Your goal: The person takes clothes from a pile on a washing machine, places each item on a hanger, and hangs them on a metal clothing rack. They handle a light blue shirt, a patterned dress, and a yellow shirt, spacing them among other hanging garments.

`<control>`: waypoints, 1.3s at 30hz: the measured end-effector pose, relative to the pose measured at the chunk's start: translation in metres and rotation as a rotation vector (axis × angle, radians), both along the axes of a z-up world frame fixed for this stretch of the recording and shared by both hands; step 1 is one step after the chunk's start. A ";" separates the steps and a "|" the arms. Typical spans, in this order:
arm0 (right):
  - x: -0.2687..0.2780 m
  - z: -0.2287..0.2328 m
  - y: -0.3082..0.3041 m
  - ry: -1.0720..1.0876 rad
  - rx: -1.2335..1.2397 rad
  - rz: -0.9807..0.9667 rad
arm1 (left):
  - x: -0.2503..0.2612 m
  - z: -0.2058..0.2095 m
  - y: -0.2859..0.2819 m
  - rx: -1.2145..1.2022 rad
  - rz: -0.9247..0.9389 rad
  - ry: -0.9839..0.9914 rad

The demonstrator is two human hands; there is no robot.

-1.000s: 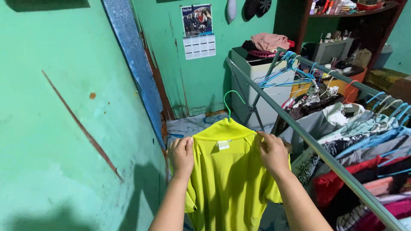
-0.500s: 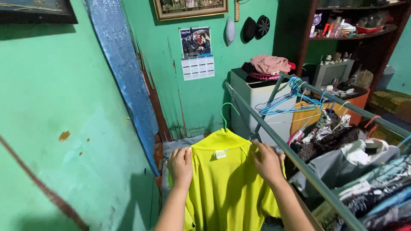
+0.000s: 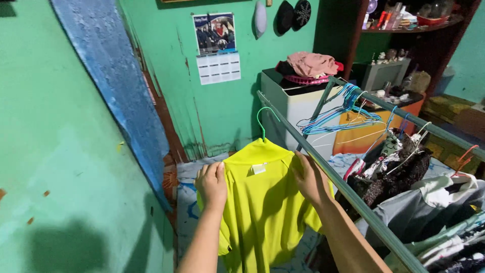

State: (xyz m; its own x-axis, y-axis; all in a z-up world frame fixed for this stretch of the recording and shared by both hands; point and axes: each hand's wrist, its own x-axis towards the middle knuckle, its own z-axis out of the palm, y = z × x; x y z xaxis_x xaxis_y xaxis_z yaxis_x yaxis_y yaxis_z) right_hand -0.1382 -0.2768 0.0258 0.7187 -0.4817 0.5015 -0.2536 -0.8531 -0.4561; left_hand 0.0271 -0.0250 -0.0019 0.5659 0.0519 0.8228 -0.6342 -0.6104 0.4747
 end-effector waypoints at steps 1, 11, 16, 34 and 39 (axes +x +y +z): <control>0.006 -0.005 -0.006 0.005 0.001 -0.009 | 0.007 -0.004 -0.006 0.001 -0.009 0.005; 0.084 -0.026 -0.059 0.120 0.097 -0.064 | 0.079 -0.013 -0.058 -0.065 -0.150 0.000; 0.107 -0.027 -0.080 0.152 0.125 -0.097 | 0.117 -0.029 -0.092 -0.059 -0.191 0.011; 0.129 -0.054 -0.094 0.323 0.273 -0.129 | 0.168 -0.112 -0.138 0.150 -0.297 0.190; 0.124 -0.055 -0.083 0.347 0.289 -0.113 | 0.172 -0.108 -0.136 0.281 -0.301 0.284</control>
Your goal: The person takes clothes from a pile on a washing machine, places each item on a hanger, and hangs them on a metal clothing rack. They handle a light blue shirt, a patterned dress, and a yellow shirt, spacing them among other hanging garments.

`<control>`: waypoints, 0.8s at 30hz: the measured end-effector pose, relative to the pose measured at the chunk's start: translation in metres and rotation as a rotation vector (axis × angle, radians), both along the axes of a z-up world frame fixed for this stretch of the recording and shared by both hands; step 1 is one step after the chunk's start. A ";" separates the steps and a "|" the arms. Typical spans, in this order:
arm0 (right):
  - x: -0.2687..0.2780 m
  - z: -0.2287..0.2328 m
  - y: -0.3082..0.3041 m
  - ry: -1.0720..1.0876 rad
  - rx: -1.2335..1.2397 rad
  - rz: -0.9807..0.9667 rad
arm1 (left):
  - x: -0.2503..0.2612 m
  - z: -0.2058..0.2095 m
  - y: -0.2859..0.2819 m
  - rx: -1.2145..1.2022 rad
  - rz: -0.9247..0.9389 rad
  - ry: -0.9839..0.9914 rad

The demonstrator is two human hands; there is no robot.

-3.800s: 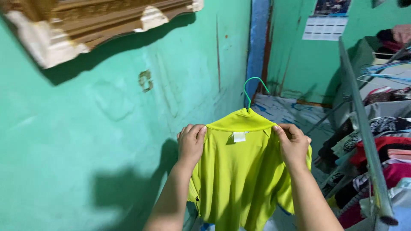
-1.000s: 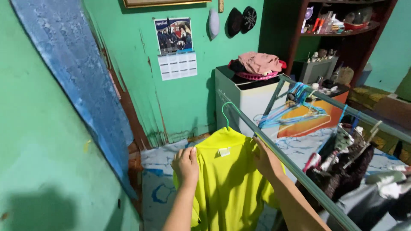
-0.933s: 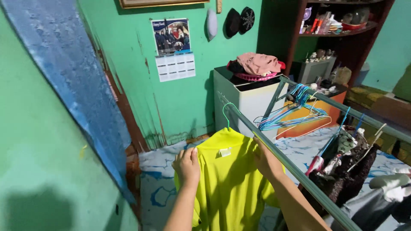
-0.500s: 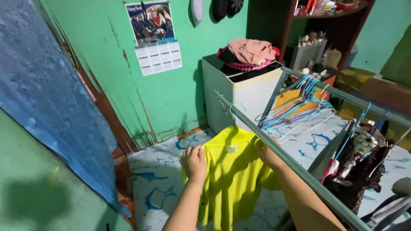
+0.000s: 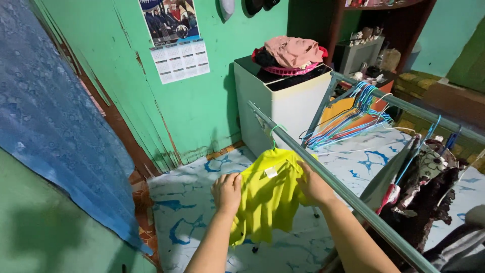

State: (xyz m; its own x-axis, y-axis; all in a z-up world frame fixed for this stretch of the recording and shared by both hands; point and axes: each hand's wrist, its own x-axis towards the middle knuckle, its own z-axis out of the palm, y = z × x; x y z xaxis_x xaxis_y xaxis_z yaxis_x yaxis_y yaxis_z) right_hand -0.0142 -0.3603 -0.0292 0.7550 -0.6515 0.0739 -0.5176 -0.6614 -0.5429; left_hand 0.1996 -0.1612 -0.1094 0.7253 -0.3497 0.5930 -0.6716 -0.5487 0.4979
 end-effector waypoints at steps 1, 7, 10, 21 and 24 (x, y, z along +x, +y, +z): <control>-0.002 0.001 0.000 -0.001 -0.001 0.001 | -0.001 0.000 0.001 -0.001 0.001 -0.001; -0.013 0.004 0.010 -0.009 -0.316 0.070 | -0.025 0.041 0.012 0.008 -0.016 -0.049; -0.018 0.000 0.017 -0.009 -0.387 0.113 | -0.047 0.073 0.020 0.092 -0.066 0.091; -0.067 0.014 0.085 -0.091 -0.462 0.186 | -0.155 0.124 0.082 0.076 -0.027 -0.013; -0.098 0.038 0.110 -0.189 -0.434 0.232 | -0.188 0.134 0.104 0.073 0.006 -0.044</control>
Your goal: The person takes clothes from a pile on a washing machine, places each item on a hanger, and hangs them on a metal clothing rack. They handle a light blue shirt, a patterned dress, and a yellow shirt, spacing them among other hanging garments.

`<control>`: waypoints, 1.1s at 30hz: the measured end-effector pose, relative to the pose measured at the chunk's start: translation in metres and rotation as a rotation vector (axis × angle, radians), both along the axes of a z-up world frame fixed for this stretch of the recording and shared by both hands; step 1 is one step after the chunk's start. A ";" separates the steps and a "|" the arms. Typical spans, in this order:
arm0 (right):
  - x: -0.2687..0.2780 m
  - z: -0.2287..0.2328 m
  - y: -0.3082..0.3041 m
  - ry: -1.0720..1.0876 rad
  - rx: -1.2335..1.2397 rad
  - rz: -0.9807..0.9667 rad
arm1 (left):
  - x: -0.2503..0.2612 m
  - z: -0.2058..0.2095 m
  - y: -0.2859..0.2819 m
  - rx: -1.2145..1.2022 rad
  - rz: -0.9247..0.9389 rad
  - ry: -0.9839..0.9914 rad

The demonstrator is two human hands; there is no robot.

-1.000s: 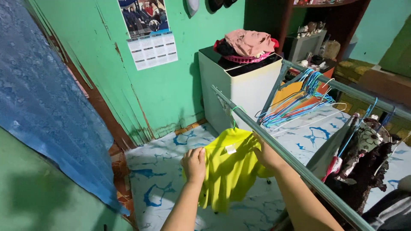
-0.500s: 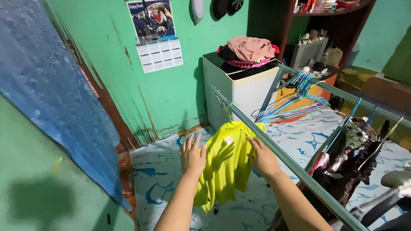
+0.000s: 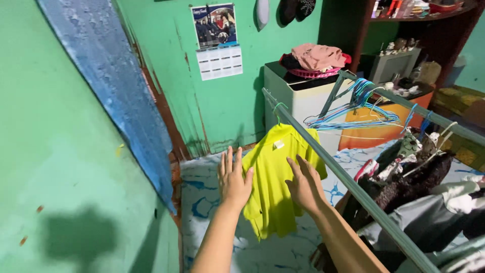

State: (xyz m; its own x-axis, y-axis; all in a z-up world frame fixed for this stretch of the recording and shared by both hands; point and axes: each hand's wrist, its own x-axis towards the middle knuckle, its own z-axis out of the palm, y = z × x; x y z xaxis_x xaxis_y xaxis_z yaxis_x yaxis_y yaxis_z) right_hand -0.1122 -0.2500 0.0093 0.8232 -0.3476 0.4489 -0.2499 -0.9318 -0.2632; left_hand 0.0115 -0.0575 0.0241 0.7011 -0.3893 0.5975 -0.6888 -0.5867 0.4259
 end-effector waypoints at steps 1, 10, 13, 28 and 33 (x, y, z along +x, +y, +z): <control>-0.006 0.002 0.002 0.003 0.000 0.010 | -0.007 0.001 0.006 0.000 0.010 0.003; -0.050 0.023 0.040 -0.171 -0.032 0.109 | -0.073 0.022 0.061 -0.026 0.068 -0.025; -0.062 0.031 0.054 -0.165 -0.071 0.103 | -0.087 0.026 0.073 -0.022 0.098 -0.079; -0.183 0.063 0.138 -0.198 -0.116 0.065 | -0.224 0.071 0.152 -0.001 0.034 -0.045; -0.218 0.066 0.150 -0.194 -0.054 0.045 | -0.264 0.084 0.162 0.023 0.039 -0.009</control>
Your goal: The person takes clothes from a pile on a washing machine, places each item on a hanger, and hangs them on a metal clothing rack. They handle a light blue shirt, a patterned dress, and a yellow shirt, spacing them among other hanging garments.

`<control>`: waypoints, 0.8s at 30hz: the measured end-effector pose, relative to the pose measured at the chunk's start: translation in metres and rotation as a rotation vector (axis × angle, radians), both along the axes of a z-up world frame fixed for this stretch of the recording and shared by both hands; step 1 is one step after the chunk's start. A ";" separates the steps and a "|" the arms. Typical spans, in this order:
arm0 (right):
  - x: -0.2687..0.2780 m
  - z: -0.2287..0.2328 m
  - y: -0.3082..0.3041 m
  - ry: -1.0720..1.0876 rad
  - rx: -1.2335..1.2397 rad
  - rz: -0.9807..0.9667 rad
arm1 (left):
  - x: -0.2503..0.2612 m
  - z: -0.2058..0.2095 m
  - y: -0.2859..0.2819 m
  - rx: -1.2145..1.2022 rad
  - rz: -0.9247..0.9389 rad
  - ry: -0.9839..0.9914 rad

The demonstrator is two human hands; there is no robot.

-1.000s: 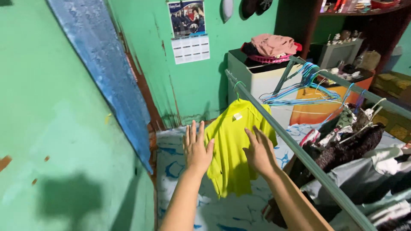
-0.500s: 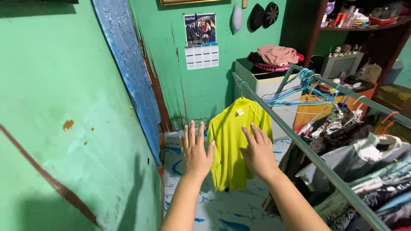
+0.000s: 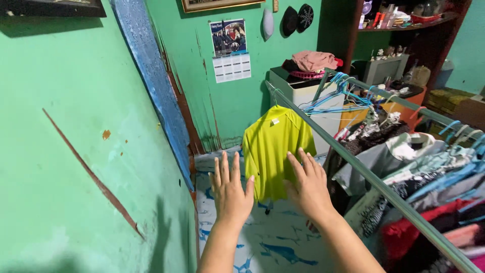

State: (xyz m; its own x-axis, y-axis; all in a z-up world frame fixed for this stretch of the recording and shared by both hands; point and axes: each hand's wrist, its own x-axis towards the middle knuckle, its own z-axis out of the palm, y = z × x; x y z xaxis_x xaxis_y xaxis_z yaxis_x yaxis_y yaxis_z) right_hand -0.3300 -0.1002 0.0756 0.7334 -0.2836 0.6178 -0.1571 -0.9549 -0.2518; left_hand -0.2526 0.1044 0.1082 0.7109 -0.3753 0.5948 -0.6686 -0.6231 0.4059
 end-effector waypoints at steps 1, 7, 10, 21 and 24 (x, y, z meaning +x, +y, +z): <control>-0.009 0.004 0.003 0.000 0.000 0.000 | -0.008 0.001 0.001 0.000 0.000 0.000; -0.063 0.023 0.012 -0.009 -0.009 -0.007 | -0.061 0.004 0.007 -0.008 0.057 -0.058; -0.096 0.026 0.018 -0.008 0.016 0.012 | -0.101 0.005 0.010 -0.025 0.087 -0.069; -0.215 0.022 0.056 -0.016 0.095 0.142 | -0.243 0.005 0.039 -0.111 0.100 0.016; -0.238 0.024 0.064 -0.031 0.110 0.162 | -0.261 0.004 0.047 -0.103 0.114 -0.005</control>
